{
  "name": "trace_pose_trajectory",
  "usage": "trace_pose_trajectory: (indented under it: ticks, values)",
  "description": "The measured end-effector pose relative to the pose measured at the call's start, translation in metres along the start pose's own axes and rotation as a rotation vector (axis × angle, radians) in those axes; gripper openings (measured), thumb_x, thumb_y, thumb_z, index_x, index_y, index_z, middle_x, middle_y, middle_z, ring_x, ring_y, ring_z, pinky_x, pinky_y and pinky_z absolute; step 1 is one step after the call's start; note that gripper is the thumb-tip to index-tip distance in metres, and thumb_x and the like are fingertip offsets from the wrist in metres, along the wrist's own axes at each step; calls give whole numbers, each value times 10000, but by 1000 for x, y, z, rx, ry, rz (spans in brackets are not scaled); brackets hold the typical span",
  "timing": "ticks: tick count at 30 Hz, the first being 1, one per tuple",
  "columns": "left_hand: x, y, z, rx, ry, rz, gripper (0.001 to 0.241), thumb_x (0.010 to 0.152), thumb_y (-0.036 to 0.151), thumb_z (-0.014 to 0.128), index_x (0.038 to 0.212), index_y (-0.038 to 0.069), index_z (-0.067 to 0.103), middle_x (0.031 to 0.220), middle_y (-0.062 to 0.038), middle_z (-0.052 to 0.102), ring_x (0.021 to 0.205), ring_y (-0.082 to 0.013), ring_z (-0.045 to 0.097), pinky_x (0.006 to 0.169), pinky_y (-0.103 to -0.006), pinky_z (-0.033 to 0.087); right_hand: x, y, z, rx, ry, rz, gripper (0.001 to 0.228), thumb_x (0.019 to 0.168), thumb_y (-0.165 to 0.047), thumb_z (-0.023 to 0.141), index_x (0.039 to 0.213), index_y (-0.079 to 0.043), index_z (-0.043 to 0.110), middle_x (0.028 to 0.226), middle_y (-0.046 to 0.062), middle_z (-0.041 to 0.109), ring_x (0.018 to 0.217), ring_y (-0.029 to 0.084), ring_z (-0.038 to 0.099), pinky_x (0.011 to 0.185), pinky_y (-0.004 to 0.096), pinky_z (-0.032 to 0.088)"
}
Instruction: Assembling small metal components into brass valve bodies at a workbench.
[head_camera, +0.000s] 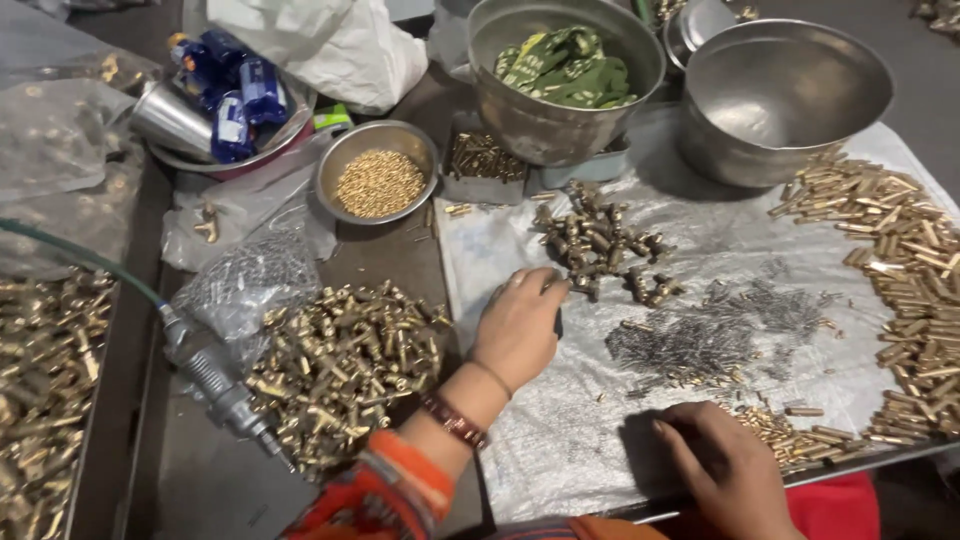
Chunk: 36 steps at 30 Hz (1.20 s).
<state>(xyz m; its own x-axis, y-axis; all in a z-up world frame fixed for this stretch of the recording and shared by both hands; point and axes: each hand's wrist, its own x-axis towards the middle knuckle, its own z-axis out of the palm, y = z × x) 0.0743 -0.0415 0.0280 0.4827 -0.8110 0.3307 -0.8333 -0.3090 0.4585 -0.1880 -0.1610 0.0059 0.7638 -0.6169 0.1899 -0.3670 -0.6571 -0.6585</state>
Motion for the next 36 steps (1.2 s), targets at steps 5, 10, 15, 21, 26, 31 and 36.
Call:
trace_pose_trajectory:
  ticks: [5,10,15,21,26,31,36]
  values:
    - [24,-13,28,14,-26,24,405,778,-34,658,1164,76,711,1261,-108,665,1235,-316,569,1050,-402,470,-1,8,-4,74,-6,12,188,813,-201,772,957,-85,736,898,56,755,823,208,757,756,320,576]
    - [15,9,-12,-134,-69,-122,298,757,3,708,1045,75,742,1152,-101,709,1121,-310,622,990,-379,499,2,2,-5,119,-27,72,194,821,-192,766,976,-77,741,885,62,759,795,201,770,724,309,585]
    - [4,40,-64,-1220,40,-235,368,908,-26,668,1256,91,684,1124,-59,752,949,-138,700,797,-280,573,13,-7,-8,202,-169,89,187,822,-158,773,995,-87,763,920,54,794,857,212,740,767,310,597]
    - [-54,57,-15,-751,-409,-457,637,703,-39,687,1309,140,609,896,-77,720,685,-134,650,611,-290,518,14,-43,9,-137,-447,-233,265,767,-250,793,1026,-195,775,1066,38,698,907,265,709,733,368,577]
    - [-78,40,3,-623,-281,-543,464,717,40,736,1174,78,659,828,-81,720,677,-146,668,635,-303,535,15,-48,7,-161,-394,-258,313,784,-231,763,1086,-162,720,1076,65,695,914,294,699,734,385,575]
    - [-87,41,11,-698,-337,-602,426,737,41,688,1157,112,699,735,-46,701,636,-142,657,608,-306,524,20,-24,13,120,-284,-89,291,785,-81,736,1074,-59,703,1004,85,718,951,250,718,820,334,574]
    - [-106,34,50,-1289,-396,-477,488,756,-91,586,1223,44,631,968,-4,669,854,-67,639,705,-246,518,21,-32,15,638,-215,6,167,807,12,768,973,0,761,1017,88,765,1007,210,717,915,344,561]
